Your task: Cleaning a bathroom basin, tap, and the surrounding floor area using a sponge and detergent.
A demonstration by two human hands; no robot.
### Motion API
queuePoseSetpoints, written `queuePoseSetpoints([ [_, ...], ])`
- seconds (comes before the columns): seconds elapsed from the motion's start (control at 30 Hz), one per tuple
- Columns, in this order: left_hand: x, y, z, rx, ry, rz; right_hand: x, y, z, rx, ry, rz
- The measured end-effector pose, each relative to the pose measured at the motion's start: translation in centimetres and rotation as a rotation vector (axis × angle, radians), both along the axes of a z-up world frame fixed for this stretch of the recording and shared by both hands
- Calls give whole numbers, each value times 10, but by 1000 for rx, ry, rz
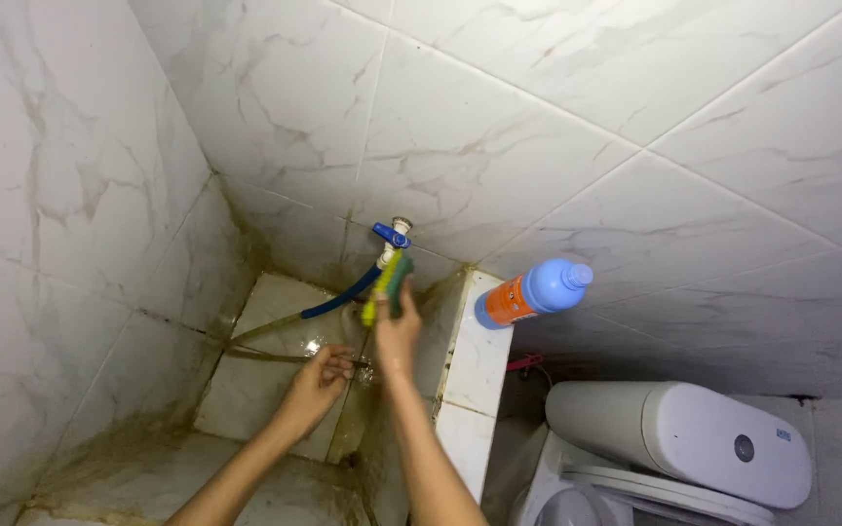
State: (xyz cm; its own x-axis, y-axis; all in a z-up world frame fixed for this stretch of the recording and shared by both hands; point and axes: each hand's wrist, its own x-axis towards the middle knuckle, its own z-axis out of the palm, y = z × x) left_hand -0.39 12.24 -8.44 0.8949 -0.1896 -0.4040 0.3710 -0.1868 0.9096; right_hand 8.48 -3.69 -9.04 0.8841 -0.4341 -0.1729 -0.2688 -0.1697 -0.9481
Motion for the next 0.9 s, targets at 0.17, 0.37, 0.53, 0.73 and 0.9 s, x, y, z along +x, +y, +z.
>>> queuePoseSetpoints([
  [0.17, -3, 11, -13, 11, -57, 62, 4, 15, 58, -67, 220, 31],
  [0.37, 4, 10, 9, 54, -46, 25, -6, 11, 66, -138, 121, 94],
  [0.53, 4, 13, 14, 92, -62, 38, -6, 19, 74, -204, 159, 61],
  [0.73, -7, 19, -3, 45, -87, 39, -17, -6, 74, -446, 269, 210],
  [0.9, 2, 17, 27, 67, 50, 46, -22, -35, -2, -522, 155, 169],
])
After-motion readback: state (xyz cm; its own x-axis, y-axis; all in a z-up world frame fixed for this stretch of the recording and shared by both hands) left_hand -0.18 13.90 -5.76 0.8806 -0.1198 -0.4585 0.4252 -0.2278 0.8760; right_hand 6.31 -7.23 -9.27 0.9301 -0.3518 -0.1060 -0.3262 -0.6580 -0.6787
